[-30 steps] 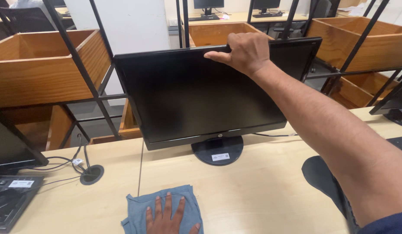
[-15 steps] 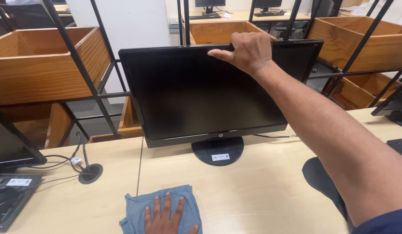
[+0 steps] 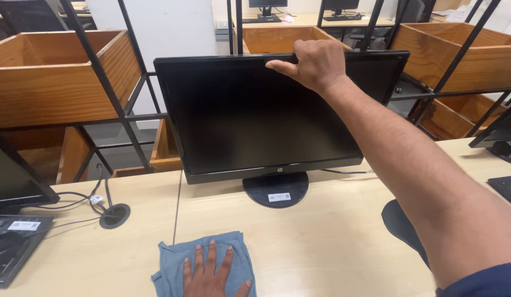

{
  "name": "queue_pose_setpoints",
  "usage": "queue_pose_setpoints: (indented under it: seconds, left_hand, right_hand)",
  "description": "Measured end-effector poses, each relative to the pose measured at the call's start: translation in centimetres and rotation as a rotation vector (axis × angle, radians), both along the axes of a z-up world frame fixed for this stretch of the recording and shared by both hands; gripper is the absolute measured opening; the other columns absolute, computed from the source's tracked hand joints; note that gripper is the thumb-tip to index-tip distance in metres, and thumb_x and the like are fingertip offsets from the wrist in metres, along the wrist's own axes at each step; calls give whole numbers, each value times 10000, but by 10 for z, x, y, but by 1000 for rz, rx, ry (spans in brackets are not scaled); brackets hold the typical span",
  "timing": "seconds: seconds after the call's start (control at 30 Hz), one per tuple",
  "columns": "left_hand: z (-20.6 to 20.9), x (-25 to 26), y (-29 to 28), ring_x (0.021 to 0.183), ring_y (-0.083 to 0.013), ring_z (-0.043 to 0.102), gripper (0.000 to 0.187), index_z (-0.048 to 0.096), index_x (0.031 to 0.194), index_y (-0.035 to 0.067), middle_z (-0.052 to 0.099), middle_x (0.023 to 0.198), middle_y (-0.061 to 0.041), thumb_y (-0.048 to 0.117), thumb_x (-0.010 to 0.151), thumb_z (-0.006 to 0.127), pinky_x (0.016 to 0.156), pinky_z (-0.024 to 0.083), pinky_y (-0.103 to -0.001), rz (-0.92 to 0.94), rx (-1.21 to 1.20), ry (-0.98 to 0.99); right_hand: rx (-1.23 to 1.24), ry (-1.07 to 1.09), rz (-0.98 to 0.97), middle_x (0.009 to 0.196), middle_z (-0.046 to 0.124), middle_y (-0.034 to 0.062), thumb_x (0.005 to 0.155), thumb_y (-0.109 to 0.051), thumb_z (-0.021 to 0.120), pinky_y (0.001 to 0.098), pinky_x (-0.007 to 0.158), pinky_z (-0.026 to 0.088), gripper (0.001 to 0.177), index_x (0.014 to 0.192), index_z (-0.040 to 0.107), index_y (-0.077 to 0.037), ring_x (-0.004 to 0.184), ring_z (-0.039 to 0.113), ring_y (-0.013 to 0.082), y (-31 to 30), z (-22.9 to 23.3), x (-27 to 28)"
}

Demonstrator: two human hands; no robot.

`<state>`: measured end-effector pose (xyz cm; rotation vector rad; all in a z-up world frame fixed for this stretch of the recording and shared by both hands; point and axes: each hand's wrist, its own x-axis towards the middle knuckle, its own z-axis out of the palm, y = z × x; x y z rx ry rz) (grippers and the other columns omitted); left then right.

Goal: The person wipes a desk with a cloth, moving a keyboard, mouse, mousepad, and monitor to clean the surface underneath.

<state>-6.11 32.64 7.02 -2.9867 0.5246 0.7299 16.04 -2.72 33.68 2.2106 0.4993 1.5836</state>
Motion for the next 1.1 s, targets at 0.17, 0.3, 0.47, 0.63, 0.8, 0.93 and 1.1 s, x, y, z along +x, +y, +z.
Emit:
queue_pose_setpoints:
  seconds: [0.17, 0.3, 0.47, 0.63, 0.8, 0.93, 1.1]
  left_hand:
    - [1, -3, 1, 1558, -491, -9, 925, 210, 1626, 270, 82, 1677, -238, 785, 898, 454, 1220, -8, -696, -3, -6, -25]
    - [-2, -4, 2, 1559, -493, -4, 918, 213, 1625, 275, 87, 1675, -238, 787, 899, 447, 1219, -7, -699, -3, -14, -38]
    - [-3, -4, 1, 1553, -496, -1, 920, 213, 1623, 268, 83, 1672, -239, 784, 899, 448, 1215, -7, -698, -4, -10, -51]
    - [1, -6, 1, 1559, -482, 8, 919, 213, 1623, 273, 84, 1676, -232, 782, 894, 449, 1226, -2, -686, 5, -6, -53]
    - [5, -11, 2, 1555, -486, -5, 900, 215, 1619, 254, 79, 1672, -234, 772, 914, 427, 1220, -7, -686, 6, -28, -73]
    - [13, -12, 0, 1559, -478, -29, 900, 193, 1628, 254, 55, 1681, -226, 755, 917, 422, 1226, -15, -678, 14, -19, -40]
    - [21, -16, -2, 1566, -478, -37, 893, 203, 1633, 245, 52, 1688, -230, 746, 926, 414, 1233, -17, -667, 24, -2, -28]
  right_hand:
    - [-13, 30, -14, 533, 580, 15, 1024, -814, 546, 300, 460, 489, 781, 624, 539, -143, 465, 602, 161, 2, 2, -7]
    - [-19, 28, -29, 536, 567, 12, 1030, -804, 529, 302, 448, 479, 778, 621, 529, -142, 462, 594, 159, 4, 2, -10]
    - [-16, 31, -47, 583, 568, 24, 1052, -779, 525, 309, 484, 486, 754, 671, 534, -129, 505, 595, 174, 5, 0, -12]
    - [69, 92, -40, 714, 623, 61, 1075, -723, 532, 358, 607, 523, 683, 827, 606, -91, 650, 644, 224, 11, -4, -18]
    - [87, 13, 24, 1172, 699, 169, 1151, -628, 491, 511, 1080, 465, 695, 1357, 614, 24, 1139, 670, 323, 16, -16, -30]
    - [138, 60, -28, 1547, 483, 247, 1136, -661, 456, 585, 1235, 247, 793, 1585, 398, -10, 1466, 421, 418, 22, -23, -34]
    - [178, 144, -96, 1651, 306, 277, 1105, -720, 449, 603, 1266, 166, 875, 1660, 262, -70, 1547, 270, 438, 24, -26, -33]
